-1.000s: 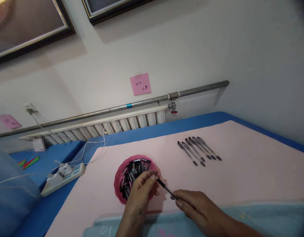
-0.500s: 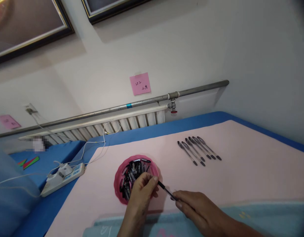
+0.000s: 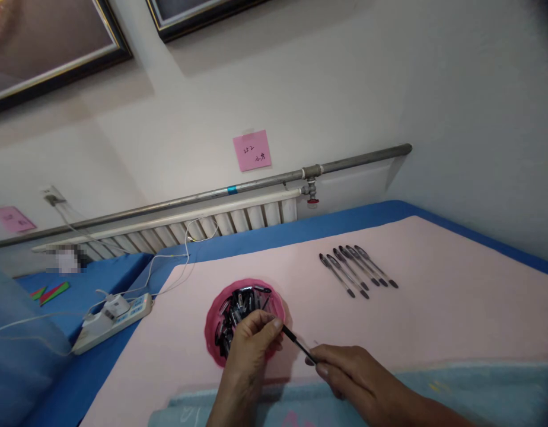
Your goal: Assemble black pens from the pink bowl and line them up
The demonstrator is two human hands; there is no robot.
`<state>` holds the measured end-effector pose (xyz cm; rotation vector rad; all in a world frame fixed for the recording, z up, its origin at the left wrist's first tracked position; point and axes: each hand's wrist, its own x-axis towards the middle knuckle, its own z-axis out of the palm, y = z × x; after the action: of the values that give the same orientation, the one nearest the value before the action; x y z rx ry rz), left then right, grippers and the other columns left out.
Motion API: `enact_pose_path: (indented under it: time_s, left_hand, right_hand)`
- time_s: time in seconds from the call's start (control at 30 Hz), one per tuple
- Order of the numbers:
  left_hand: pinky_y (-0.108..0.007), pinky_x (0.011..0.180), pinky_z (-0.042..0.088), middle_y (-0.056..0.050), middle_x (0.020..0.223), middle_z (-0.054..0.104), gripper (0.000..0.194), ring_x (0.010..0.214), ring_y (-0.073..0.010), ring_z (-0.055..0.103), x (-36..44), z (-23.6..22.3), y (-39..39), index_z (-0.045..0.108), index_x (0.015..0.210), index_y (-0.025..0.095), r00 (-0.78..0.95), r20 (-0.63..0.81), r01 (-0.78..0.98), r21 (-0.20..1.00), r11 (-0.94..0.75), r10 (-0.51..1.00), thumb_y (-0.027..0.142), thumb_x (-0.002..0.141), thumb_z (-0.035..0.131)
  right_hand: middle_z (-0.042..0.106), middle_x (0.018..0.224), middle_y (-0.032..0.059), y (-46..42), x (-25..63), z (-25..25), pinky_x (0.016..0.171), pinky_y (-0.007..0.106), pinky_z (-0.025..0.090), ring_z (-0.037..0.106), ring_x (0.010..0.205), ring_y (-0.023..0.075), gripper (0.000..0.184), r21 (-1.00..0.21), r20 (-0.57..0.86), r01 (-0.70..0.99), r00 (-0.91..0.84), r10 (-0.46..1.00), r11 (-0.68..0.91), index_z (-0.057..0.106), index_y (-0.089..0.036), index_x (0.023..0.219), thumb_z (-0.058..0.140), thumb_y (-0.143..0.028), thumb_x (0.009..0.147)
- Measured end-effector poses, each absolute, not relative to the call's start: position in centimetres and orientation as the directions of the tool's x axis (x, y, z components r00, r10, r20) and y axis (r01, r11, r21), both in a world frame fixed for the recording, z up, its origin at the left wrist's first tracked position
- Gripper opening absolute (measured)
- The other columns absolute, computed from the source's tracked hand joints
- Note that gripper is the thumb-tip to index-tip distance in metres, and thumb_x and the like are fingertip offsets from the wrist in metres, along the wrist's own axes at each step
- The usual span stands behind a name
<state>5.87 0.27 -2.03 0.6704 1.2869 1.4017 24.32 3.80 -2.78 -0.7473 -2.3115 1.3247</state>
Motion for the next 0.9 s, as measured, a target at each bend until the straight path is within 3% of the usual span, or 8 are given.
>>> enact_pose_path:
  time_s: [0.2, 0.3, 0.47, 0.6, 0.73, 0.83, 0.9]
  left_hand:
    - [-0.016, 0.047, 0.034, 0.003, 0.051, 0.059, 0.019, 0.045, -0.0045, 0.049, 5.9, -1.8, 0.1, 0.062, 0.067, 0.013, -0.207, -0.188, -0.463, 0.883, 0.073, 0.96, 0.028, 0.062, 0.074]
    - [-0.015, 0.05, 0.036, 0.002, 0.055, 0.06, 0.015, 0.047, -0.004, 0.051, 6.0, -1.7, 0.0, 0.065, 0.069, 0.013, -0.182, -0.129, -0.497, 0.868, 0.022, 0.975, 0.024, 0.065, 0.072]
    - [-0.016, 0.054, 0.04, 0.001, 0.065, 0.063, 0.009, 0.054, -0.0046, 0.054, 6.1, -1.3, -0.2, 0.067, 0.073, 0.014, -0.165, -0.057, -0.53, 0.847, -0.04, 0.985, 0.021, 0.067, 0.071]
    - [-0.016, 0.053, 0.04, 0.0, 0.066, 0.063, 0.011, 0.054, -0.005, 0.053, 6.0, -1.0, -0.4, 0.068, 0.074, 0.014, -0.153, -0.03, -0.501, 0.864, -0.052, 0.988, 0.022, 0.068, 0.07]
    - [-0.02, 0.054, 0.042, -0.002, 0.067, 0.063, 0.022, 0.055, -0.008, 0.054, 5.0, -0.9, -0.3, 0.067, 0.079, 0.012, -0.183, -0.095, -0.4, 0.916, 0.014, 0.978, 0.031, 0.068, 0.069]
    - [-0.022, 0.055, 0.044, -0.004, 0.076, 0.065, 0.032, 0.058, -0.0095, 0.055, 3.2, -0.9, -0.2, 0.065, 0.086, 0.012, -0.349, -0.113, -0.281, 0.96, 0.011, 0.93, 0.038, 0.068, 0.067]
    - [-0.019, 0.052, 0.041, -0.001, 0.071, 0.063, 0.031, 0.054, -0.0072, 0.051, 1.7, -1.0, -0.3, 0.063, 0.082, 0.013, -0.48, -0.105, -0.183, 0.983, 0.018, 0.871, 0.04, 0.067, 0.067]
  right_hand:
    - [0.042, 0.047, -0.0076, 3.9, 24.0, -3.1, 0.036, 0.018, 0.025, 0.031, 0.036, 0.0064, 0.027, -0.994, -0.11, 0.096, -0.812, 0.573, -0.055, 0.058, -0.014, 0.084, 0.042, -0.036, 0.083]
    - [0.042, 0.042, -0.0096, 3.8, 23.9, -3.1, 0.027, 0.016, 0.016, 0.022, 0.027, 0.0031, 0.03, -0.955, -0.188, 0.029, -0.828, 0.527, -0.295, 0.058, -0.014, 0.084, 0.047, -0.041, 0.078]
    - [0.044, 0.038, -0.0092, 3.2, 23.6, -2.9, 0.023, 0.014, 0.013, 0.024, 0.022, 0.0015, 0.032, -0.866, -0.114, -0.148, -0.871, 0.478, -0.477, 0.062, -0.013, 0.08, 0.052, -0.043, 0.076]
    - [0.044, 0.038, -0.0083, 2.9, 23.5, -3.2, 0.024, 0.013, 0.015, 0.027, 0.023, 0.0017, 0.032, -0.852, -0.096, -0.176, -0.873, 0.478, -0.492, 0.063, -0.011, 0.08, 0.051, -0.041, 0.078]
    - [0.045, 0.038, -0.0089, 3.3, 23.6, -3.2, 0.024, 0.014, 0.015, 0.025, 0.023, 0.0018, 0.031, -0.912, -0.181, -0.048, -0.845, 0.503, -0.408, 0.06, -0.013, 0.081, 0.05, -0.041, 0.076]
    - [0.044, 0.041, -0.0094, 3.7, 23.7, -2.6, 0.026, 0.015, 0.016, 0.025, 0.025, 0.0018, 0.025, -0.945, -0.235, 0.045, -0.784, 0.574, -0.325, 0.058, -0.015, 0.079, 0.049, -0.038, 0.074]
    - [0.045, 0.044, -0.0086, 3.9, 23.8, -2.1, 0.029, 0.016, 0.018, 0.027, 0.028, 0.0022, 0.024, -0.956, -0.257, 0.103, -0.744, 0.617, -0.274, 0.058, -0.015, 0.079, 0.049, -0.036, 0.072]
